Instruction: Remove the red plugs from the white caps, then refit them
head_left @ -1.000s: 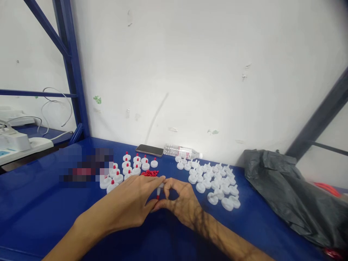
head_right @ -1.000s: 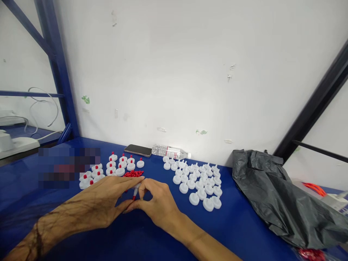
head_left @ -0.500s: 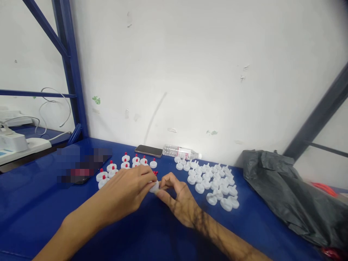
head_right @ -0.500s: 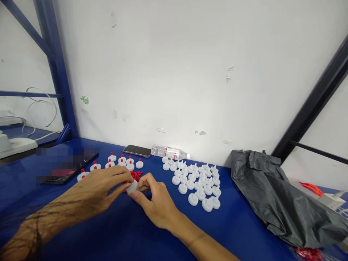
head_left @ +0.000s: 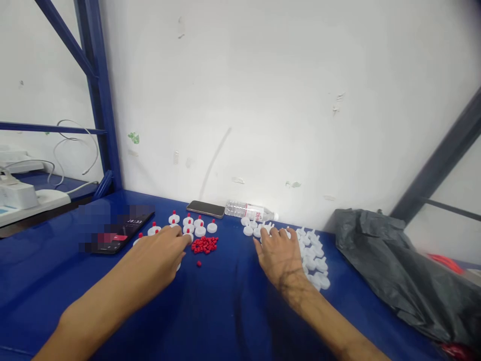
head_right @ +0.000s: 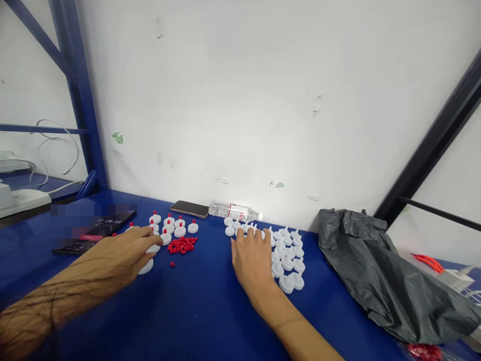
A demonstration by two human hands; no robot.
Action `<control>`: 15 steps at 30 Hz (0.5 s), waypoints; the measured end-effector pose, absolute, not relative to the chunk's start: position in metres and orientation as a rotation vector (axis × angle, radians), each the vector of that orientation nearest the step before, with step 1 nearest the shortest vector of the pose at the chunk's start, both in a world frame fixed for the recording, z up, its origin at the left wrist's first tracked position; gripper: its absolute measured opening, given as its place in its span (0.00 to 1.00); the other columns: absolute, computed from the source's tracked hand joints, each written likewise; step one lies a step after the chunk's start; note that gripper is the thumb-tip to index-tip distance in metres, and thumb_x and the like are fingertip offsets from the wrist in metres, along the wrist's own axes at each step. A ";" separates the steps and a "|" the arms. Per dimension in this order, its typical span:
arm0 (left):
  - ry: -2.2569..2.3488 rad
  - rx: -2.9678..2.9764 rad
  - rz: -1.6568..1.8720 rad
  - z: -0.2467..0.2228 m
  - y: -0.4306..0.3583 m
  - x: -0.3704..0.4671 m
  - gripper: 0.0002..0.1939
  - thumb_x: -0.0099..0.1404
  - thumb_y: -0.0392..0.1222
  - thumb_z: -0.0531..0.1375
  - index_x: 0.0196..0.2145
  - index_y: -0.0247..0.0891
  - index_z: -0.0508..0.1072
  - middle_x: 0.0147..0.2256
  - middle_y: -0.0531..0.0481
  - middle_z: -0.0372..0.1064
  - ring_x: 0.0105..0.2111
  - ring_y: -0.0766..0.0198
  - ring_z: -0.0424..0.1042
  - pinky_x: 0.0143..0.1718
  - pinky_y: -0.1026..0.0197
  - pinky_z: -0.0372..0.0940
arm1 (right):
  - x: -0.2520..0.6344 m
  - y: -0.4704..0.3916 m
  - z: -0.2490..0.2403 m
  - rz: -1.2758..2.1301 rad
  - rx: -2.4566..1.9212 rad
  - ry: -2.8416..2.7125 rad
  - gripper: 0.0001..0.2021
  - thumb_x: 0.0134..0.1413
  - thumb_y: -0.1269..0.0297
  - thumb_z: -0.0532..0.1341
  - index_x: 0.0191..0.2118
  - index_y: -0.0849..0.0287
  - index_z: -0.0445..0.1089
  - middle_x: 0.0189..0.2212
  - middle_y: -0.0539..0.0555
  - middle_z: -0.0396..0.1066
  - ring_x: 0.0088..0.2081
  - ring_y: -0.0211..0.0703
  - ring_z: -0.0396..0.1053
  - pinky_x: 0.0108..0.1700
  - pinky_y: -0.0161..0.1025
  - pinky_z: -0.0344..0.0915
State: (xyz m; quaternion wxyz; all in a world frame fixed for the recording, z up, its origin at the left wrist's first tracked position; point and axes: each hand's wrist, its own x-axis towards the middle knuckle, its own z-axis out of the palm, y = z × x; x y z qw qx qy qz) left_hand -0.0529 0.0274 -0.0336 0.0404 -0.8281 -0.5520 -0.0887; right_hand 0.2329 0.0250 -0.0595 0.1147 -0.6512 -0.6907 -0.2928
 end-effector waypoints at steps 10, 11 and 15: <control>-1.619 -2.728 -0.012 -0.053 0.031 -0.023 0.16 0.69 0.32 0.51 0.47 0.39 0.77 0.45 0.37 0.76 0.44 0.43 0.77 0.40 0.50 0.66 | 0.215 0.016 -0.072 -0.325 -1.470 -2.234 0.11 0.71 0.62 0.57 0.54 0.55 0.70 0.41 0.55 0.79 0.44 0.47 0.77 0.61 0.52 0.60; -1.610 -2.727 -0.011 -0.053 0.032 -0.023 0.16 0.69 0.32 0.51 0.46 0.39 0.77 0.44 0.38 0.76 0.43 0.44 0.77 0.39 0.52 0.66 | 0.214 0.016 -0.074 -0.300 -1.455 -2.221 0.13 0.70 0.59 0.59 0.55 0.56 0.70 0.42 0.56 0.79 0.45 0.49 0.76 0.60 0.52 0.61; -1.520 -2.685 -0.037 -0.049 0.029 -0.023 0.15 0.68 0.29 0.50 0.39 0.38 0.77 0.39 0.42 0.78 0.37 0.49 0.78 0.34 0.56 0.64 | 0.215 0.018 -0.084 -0.271 -1.451 -2.242 0.14 0.65 0.56 0.66 0.49 0.59 0.75 0.42 0.59 0.78 0.46 0.54 0.76 0.56 0.54 0.66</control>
